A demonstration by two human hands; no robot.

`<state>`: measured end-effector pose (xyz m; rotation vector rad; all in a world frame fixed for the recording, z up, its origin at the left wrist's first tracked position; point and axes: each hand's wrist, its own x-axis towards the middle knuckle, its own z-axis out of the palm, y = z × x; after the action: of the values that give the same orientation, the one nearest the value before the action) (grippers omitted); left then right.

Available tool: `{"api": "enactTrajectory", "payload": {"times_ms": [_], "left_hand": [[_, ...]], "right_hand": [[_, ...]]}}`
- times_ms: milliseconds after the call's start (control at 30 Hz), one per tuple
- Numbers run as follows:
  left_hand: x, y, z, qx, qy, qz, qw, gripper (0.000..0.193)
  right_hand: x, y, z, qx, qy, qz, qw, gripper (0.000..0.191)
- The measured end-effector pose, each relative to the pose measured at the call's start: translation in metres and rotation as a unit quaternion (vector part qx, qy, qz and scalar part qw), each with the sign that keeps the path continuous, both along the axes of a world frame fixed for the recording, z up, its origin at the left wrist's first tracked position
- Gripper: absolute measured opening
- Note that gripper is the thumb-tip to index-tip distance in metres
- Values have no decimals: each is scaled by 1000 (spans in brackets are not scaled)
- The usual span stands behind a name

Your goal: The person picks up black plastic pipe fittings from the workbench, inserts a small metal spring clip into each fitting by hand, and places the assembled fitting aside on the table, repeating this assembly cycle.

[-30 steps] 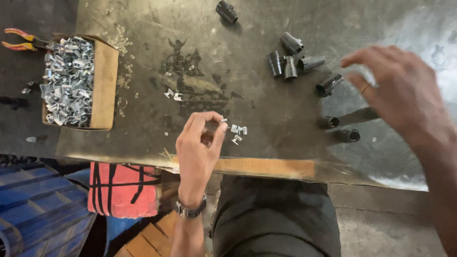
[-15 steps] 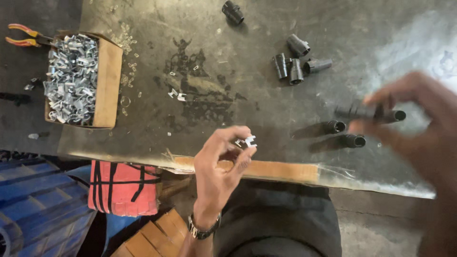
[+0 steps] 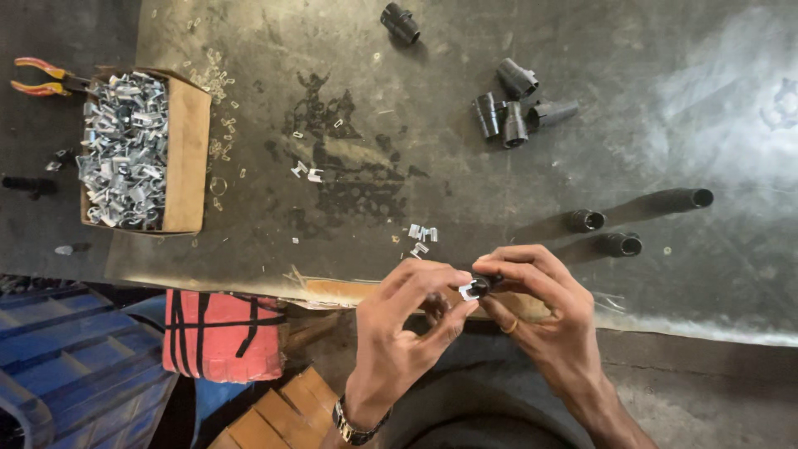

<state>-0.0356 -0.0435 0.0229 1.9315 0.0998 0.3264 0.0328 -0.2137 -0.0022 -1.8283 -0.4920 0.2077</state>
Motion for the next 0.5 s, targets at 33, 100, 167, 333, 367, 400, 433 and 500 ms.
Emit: {"api": "enactTrajectory", "payload": {"times_ms": [33,100,167,333,367,400,433,500], "left_hand": [[0,0,0,1,-2,-11,1000,29],[2,-3,-2,39,-9,-4,999,27],[2,-4,-2,64,-9,-2,998,26],[0,-5,2,110,30,-3,994,25],[0,-6,3,110,34,-7,993,33],[0,-6,4,111,37,-11,993,41],[1,-6,4,112,41,-15,993,49],[5,-7,2,82,67,-21,994,60]], "right_hand": [[-1,-1,-1,-14,-9,-10,1000,36],[-1,-3,-2,-24,-29,-13,999,37],[-2,-3,-3,-41,-45,-14,998,38],[-6,-1,-4,-57,-58,-25,996,40],[-6,-1,-5,-65,-66,-28,995,41],[-7,-1,-6,-73,-75,-30,994,42],[-8,-1,-8,-82,-84,-33,993,43],[-8,-1,-10,-79,-66,-38,994,43]]}}
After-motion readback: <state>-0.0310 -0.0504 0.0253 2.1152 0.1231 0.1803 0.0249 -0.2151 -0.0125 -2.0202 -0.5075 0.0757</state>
